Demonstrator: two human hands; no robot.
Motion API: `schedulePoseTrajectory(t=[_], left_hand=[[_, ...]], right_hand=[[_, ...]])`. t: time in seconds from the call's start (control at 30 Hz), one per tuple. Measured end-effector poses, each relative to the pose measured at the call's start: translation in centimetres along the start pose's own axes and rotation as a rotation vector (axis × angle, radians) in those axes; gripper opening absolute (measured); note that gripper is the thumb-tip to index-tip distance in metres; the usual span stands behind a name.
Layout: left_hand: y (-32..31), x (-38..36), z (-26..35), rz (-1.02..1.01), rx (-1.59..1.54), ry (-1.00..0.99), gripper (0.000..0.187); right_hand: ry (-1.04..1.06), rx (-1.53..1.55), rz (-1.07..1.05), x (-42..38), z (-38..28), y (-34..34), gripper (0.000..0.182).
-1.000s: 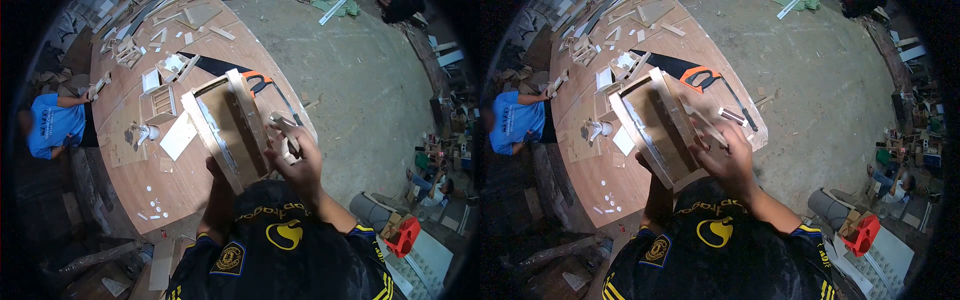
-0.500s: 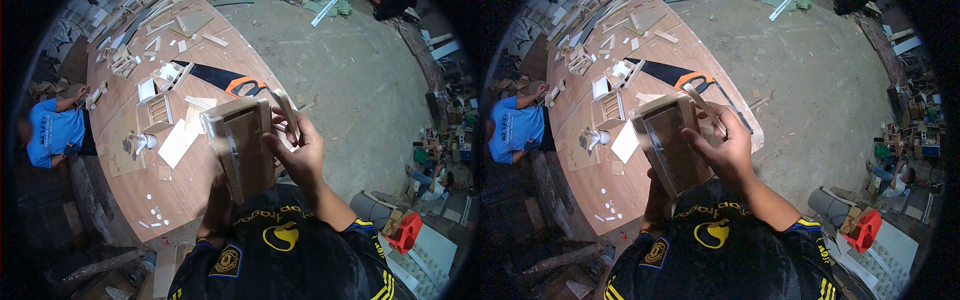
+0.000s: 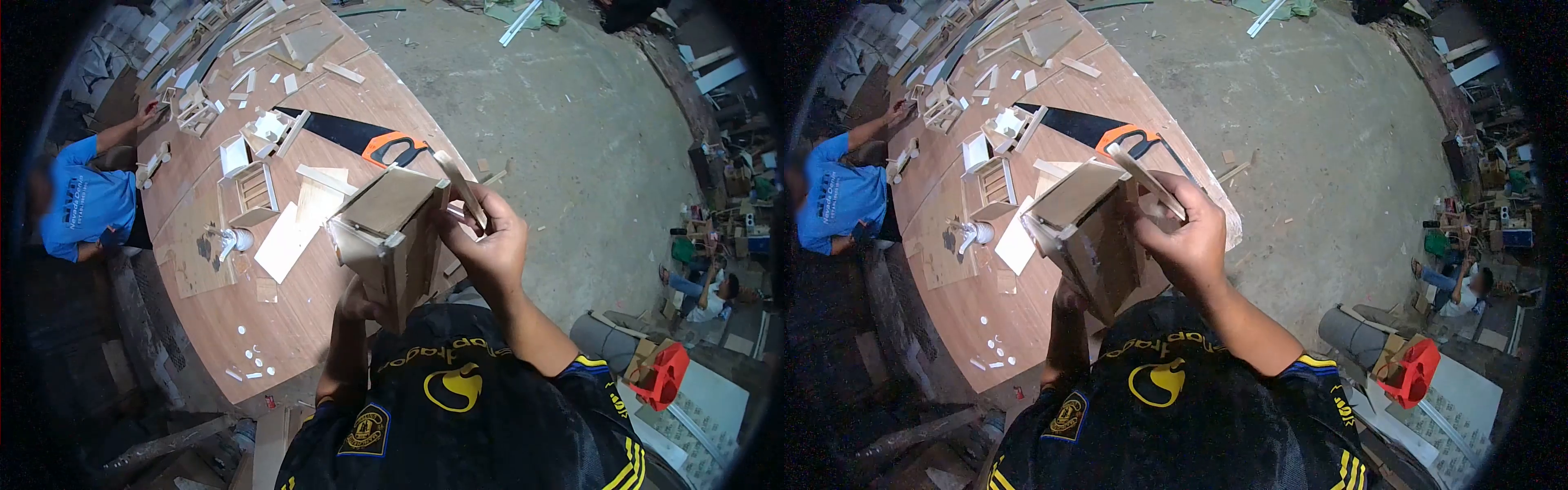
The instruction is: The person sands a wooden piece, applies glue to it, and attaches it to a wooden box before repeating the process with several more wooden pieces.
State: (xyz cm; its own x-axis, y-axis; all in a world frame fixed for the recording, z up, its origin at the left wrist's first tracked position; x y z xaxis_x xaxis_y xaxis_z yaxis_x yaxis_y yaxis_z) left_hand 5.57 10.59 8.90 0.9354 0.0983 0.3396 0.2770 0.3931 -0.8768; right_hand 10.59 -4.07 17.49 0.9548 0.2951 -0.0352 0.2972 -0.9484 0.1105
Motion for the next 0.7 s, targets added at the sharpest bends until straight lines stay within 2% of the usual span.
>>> schedulePoseTrajectory(t=[0.13, 0.37, 0.47, 0.53, 0.7], left_hand=[[0.0, 0.0, -0.2, -0.003, -0.012, 0.004, 0.124], [0.1, -0.3, -0.3, 0.001, -0.033, 0.002, 0.124], [0.1, -0.4, -0.3, 0.003, -0.040, -0.006, 0.124], [0.2, -0.4, -0.2, 0.003, -0.042, -0.013, 0.124], [0.2, -0.7, 0.3, 0.008, -0.041, -0.030, 0.124]], right_hand=[[0.040, -0.140, 0.021, -0.2, -1.0, 0.3, 0.033], [0.046, -0.109, 0.013, -0.2, -0.9, 0.3, 0.033], [0.140, -0.009, 0.012, -0.2, -0.3, 0.4, 0.031], [0.157, -0.059, -0.049, -0.4, 0.5, 0.3, 0.035], [0.174, -0.209, -0.034, -0.9, -0.6, -0.4, 0.043]])
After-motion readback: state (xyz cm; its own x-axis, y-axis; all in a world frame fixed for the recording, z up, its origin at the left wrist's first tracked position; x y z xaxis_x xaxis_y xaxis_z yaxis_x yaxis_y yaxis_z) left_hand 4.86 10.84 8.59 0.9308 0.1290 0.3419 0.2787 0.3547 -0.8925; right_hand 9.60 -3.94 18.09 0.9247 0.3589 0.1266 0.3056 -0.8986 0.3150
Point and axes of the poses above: each hand's wrist, its own x-axis towards the middle knuckle, its own y-axis out of the back of the hand, z = x × y, the point moved 5 cm from there along x, towards the middle knuckle, and after that the axes turned 4 degrees about -z, right-handed, at the moved point
